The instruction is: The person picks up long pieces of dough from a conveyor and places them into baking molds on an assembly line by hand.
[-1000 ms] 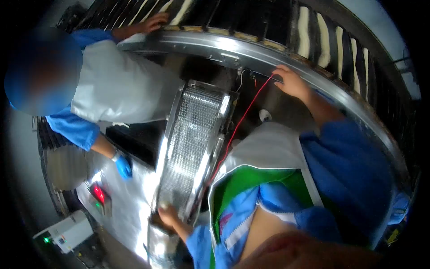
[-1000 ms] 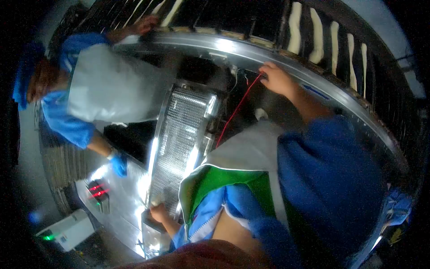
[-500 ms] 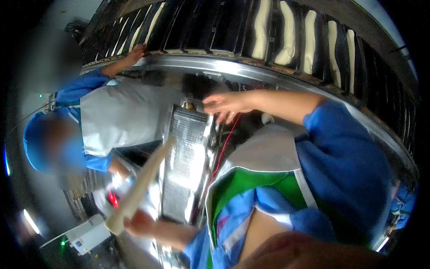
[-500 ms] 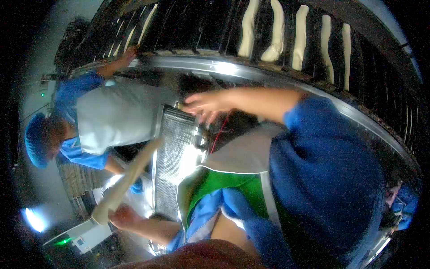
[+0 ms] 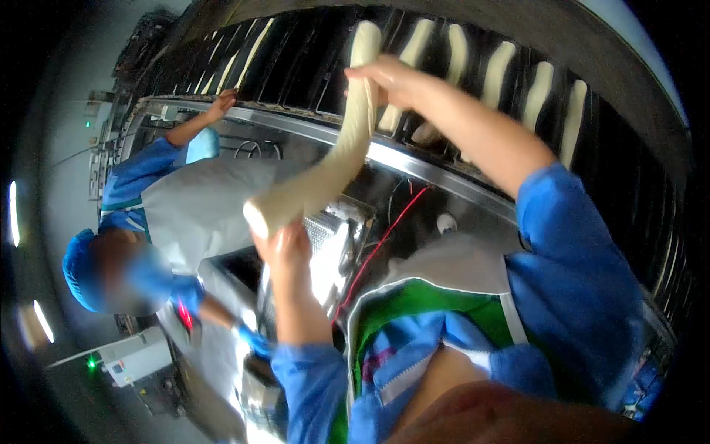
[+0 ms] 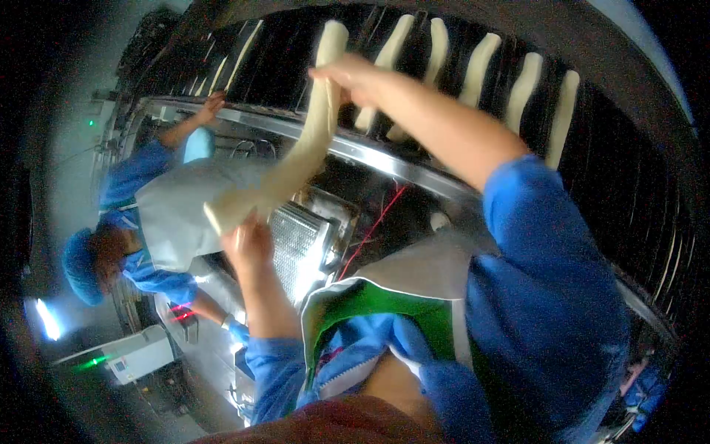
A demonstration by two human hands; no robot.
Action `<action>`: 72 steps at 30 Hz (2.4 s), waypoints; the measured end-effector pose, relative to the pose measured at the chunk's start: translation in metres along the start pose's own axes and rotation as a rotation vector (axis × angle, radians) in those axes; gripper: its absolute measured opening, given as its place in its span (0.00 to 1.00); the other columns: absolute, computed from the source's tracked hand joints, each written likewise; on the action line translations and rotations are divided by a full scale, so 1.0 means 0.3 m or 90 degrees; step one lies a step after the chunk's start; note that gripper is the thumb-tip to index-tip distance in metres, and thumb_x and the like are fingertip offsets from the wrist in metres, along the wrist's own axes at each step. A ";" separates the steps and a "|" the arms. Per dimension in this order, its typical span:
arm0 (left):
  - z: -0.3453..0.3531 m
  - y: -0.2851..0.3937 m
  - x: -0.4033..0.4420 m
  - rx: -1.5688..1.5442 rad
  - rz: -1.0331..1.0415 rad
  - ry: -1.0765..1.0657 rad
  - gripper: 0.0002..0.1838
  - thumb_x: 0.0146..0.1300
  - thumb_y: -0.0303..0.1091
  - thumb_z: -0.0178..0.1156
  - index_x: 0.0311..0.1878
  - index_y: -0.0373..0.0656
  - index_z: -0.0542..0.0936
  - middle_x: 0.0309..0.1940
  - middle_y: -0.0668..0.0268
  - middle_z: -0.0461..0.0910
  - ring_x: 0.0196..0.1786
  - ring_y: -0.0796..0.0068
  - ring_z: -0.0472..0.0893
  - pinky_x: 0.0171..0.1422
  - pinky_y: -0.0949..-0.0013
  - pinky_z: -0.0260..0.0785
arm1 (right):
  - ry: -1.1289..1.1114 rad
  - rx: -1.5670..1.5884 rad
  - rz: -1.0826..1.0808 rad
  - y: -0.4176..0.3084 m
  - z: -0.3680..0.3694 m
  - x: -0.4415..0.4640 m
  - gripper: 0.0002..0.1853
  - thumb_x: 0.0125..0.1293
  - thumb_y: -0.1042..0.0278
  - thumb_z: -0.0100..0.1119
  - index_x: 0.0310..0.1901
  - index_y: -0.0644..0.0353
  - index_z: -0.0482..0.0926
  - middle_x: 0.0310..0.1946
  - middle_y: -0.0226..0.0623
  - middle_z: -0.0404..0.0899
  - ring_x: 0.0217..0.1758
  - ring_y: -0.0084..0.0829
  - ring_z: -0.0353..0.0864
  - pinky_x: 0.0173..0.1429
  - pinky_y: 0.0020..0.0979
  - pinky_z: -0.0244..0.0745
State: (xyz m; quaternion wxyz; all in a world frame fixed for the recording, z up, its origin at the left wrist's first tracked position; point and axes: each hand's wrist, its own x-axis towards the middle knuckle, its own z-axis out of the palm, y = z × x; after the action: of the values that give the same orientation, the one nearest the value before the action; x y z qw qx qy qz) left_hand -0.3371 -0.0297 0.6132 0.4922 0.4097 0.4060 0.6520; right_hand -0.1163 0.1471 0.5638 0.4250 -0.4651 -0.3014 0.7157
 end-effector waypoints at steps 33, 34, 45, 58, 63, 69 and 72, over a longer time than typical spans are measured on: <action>-1.310 -0.062 -0.802 0.966 -0.401 0.771 0.31 0.43 0.31 0.65 0.54 0.39 0.70 0.53 0.51 0.69 0.57 0.53 0.68 0.62 0.60 0.59 | 0.018 -0.880 -0.290 0.378 -0.050 0.100 0.22 0.62 0.70 0.54 0.58 0.60 0.66 0.58 0.45 0.62 0.57 0.39 0.68 0.59 0.34 0.67; -1.342 -0.041 -1.120 0.955 -0.371 0.788 0.31 0.42 0.31 0.65 0.54 0.39 0.70 0.53 0.51 0.69 0.57 0.53 0.68 0.62 0.59 0.59 | 0.005 -0.927 -0.353 0.465 -0.018 -0.186 0.21 0.61 0.71 0.54 0.57 0.61 0.67 0.57 0.45 0.62 0.57 0.39 0.68 0.59 0.35 0.66; -1.615 0.060 -1.173 1.029 -0.361 0.692 0.29 0.43 0.30 0.62 0.53 0.40 0.71 0.53 0.53 0.69 0.56 0.52 0.69 0.61 0.59 0.60 | -0.070 -1.044 -0.464 0.541 0.195 -0.330 0.20 0.58 0.70 0.57 0.54 0.60 0.70 0.58 0.46 0.63 0.58 0.43 0.67 0.61 0.35 0.62; -1.631 0.073 -1.109 1.213 -0.480 0.653 0.26 0.48 0.30 0.55 0.55 0.42 0.71 0.59 0.53 0.64 0.64 0.51 0.58 0.67 0.50 0.48 | -0.030 -0.993 -0.304 0.587 0.171 -0.367 0.22 0.58 0.70 0.58 0.55 0.56 0.70 0.58 0.44 0.64 0.60 0.43 0.65 0.62 0.36 0.62; -1.615 0.103 -1.103 1.275 -0.618 0.655 0.27 0.52 0.30 0.52 0.60 0.44 0.66 0.66 0.58 0.55 0.70 0.56 0.48 0.71 0.45 0.35 | -0.060 -1.023 -0.364 0.587 0.163 -0.359 0.22 0.57 0.70 0.58 0.55 0.57 0.70 0.58 0.45 0.64 0.59 0.42 0.66 0.62 0.35 0.63; -1.603 0.124 -1.085 1.267 -0.684 0.668 0.27 0.55 0.30 0.50 0.61 0.46 0.65 0.66 0.61 0.55 0.71 0.61 0.48 0.71 0.44 0.33 | -0.057 -1.027 -0.362 0.591 0.150 -0.354 0.22 0.57 0.71 0.59 0.54 0.58 0.70 0.58 0.45 0.64 0.60 0.42 0.66 0.62 0.35 0.63; -1.609 0.124 -1.080 1.263 -0.698 0.666 0.27 0.54 0.30 0.50 0.61 0.46 0.65 0.66 0.61 0.55 0.70 0.61 0.48 0.70 0.42 0.32 | -0.056 -1.006 -0.343 0.598 0.153 -0.359 0.22 0.56 0.71 0.59 0.54 0.59 0.70 0.58 0.46 0.64 0.60 0.43 0.66 0.62 0.35 0.63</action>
State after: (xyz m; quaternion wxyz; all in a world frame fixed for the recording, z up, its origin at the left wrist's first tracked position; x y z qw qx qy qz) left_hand -0.7412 -0.4131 0.4428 -0.0424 0.0724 0.9864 -0.1414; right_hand -0.1953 -0.0322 0.4772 0.1179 -0.5101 -0.8317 0.1847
